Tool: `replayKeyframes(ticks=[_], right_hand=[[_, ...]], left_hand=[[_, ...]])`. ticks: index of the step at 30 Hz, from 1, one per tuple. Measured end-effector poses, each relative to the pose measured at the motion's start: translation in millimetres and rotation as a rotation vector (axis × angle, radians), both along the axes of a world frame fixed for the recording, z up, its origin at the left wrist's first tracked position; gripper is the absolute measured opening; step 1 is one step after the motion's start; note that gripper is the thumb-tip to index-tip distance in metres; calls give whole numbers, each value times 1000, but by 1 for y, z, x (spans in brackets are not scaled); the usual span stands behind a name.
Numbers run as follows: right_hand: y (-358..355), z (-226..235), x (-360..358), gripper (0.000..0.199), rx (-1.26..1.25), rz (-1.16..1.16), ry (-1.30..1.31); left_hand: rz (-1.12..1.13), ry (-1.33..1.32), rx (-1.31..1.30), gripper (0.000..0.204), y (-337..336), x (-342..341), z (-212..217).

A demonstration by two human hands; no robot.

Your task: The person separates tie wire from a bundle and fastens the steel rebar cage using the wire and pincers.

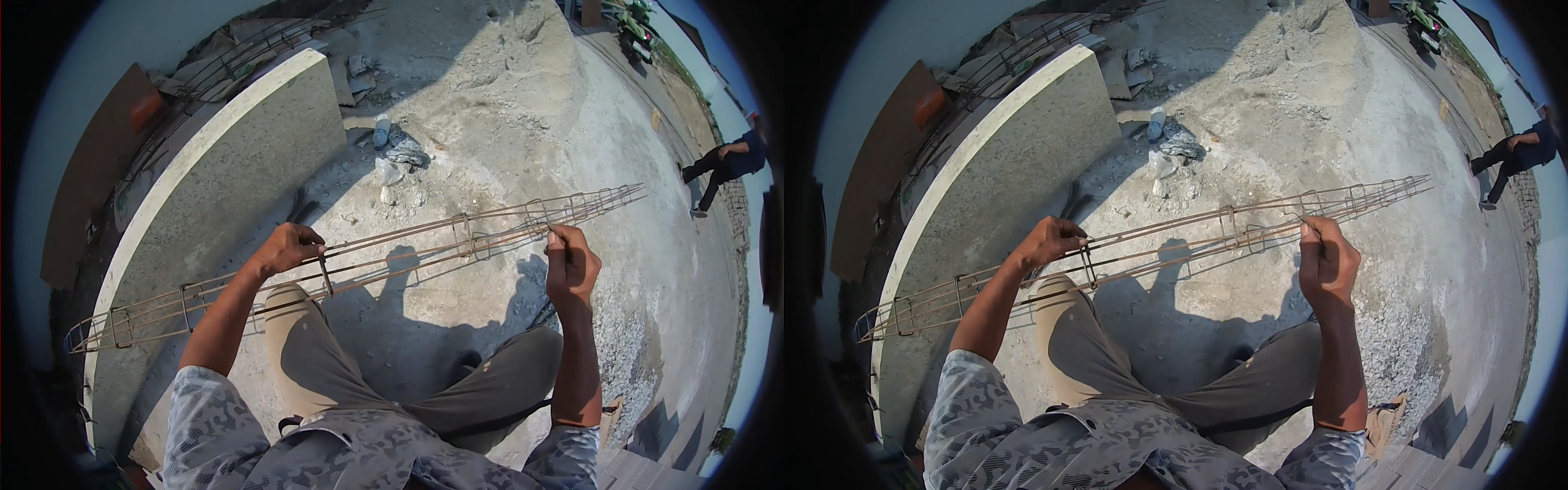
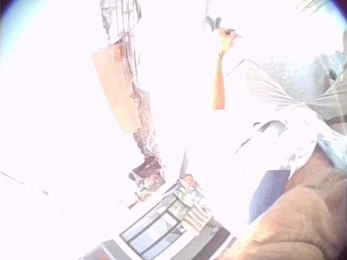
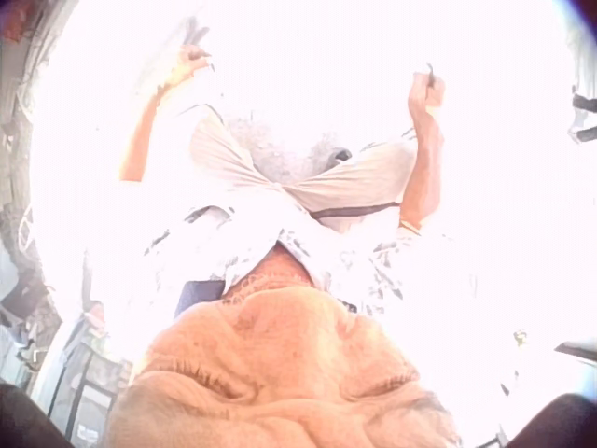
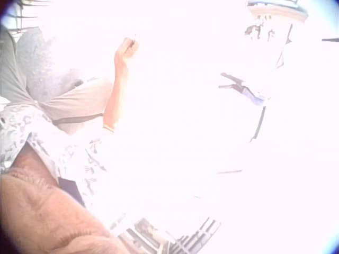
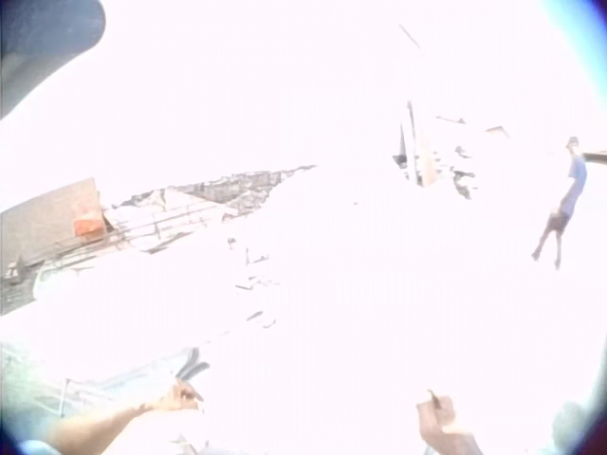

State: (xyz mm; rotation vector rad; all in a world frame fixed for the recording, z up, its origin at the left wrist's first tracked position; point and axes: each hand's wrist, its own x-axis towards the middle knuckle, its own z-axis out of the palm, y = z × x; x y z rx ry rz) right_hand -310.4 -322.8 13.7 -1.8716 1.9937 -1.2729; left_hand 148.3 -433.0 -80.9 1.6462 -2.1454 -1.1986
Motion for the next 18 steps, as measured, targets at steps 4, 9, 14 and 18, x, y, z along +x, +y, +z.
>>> replayKeyframes(ticks=[4,9,14,18], right_hand=[[-11,21,59,9,21,105,141],[-32,46,118,6,13,192,305],[-47,52,154,8,120,409,393],[-63,21,163,24,88,540,219]], left_hand=[[37,186,-212,62,6,-28,18],[-7,934,94,49,24,-101,71],[38,1048,89,30,18,-113,88],[20,833,1,24,6,-86,81]])
